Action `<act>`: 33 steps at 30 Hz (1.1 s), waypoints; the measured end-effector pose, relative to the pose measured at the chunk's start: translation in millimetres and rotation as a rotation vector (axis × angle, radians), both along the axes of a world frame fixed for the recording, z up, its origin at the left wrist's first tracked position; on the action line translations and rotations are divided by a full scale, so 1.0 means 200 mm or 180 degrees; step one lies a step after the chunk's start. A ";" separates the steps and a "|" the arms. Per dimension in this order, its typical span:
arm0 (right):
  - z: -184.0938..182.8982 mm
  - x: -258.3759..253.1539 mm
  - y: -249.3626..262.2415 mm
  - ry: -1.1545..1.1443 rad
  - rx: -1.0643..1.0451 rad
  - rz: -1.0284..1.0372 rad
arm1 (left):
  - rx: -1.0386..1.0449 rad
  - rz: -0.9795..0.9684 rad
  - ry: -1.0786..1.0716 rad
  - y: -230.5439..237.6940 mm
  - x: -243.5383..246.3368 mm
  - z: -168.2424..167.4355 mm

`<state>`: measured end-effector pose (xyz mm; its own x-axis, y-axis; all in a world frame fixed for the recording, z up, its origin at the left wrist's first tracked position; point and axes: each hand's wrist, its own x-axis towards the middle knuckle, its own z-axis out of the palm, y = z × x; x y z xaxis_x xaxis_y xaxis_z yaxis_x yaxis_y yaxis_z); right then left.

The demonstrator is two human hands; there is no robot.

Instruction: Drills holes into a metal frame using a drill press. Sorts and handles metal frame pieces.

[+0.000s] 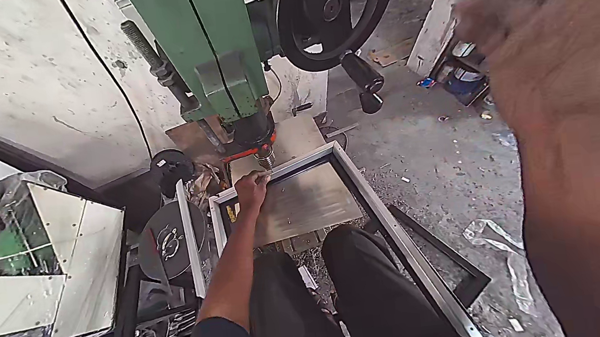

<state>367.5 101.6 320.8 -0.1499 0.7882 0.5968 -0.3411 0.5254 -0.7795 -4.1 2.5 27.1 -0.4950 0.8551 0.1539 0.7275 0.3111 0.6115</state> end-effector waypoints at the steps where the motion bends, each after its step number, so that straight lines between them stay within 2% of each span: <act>1: -0.15 0.08 -0.03 -0.0643 0.0002 -0.0390 | -0.0030 0.0019 -0.0050 0.00 0.00 0.00; 2: -0.34 0.17 -0.05 -0.1277 -0.0068 -0.0594 | -0.0043 0.0037 -0.0076 0.00 0.00 0.00; 4: -0.78 0.36 -0.15 -0.2475 -0.0450 -0.0590 | -0.0054 0.0034 -0.0094 0.00 -0.01 0.00; 6: -1.13 0.53 -0.35 -0.3135 -0.1248 -0.0124 | -0.0012 -0.0006 -0.0082 0.01 -0.02 -0.01; 7: -1.24 0.59 -0.47 -0.3236 -0.1592 0.0129 | 0.0017 -0.0008 -0.0069 0.01 -0.02 -0.02; 9: -1.36 0.67 -0.67 -0.3426 -0.1867 0.0446 | 0.0014 -0.0026 -0.0052 0.01 -0.02 -0.03; 14: -1.43 0.60 -0.82 -0.3694 -0.1558 0.0416 | -0.0238 -0.0057 -0.0011 -0.03 -0.03 0.03; 19: -1.44 0.50 -0.88 -0.3528 -0.1484 0.0705 | -0.0211 0.0017 0.0030 -0.23 -0.15 0.03; 24: -1.51 0.35 -0.95 -0.3227 -0.1285 0.1062 | -0.0412 0.0443 -0.0071 -0.50 -0.32 0.09; 27: -1.50 0.28 -0.95 -0.3114 -0.1171 0.1287 | -0.0606 0.0703 0.0043 -0.59 -0.37 0.13; 29: -1.51 0.26 -0.93 -0.3146 -0.1142 0.1371 | -0.0635 0.0699 0.0109 -0.57 -0.36 0.15; 33: -1.53 0.27 -0.92 -0.3252 -0.1152 0.1376 | -0.0490 0.0105 0.0000 -0.36 -0.16 0.14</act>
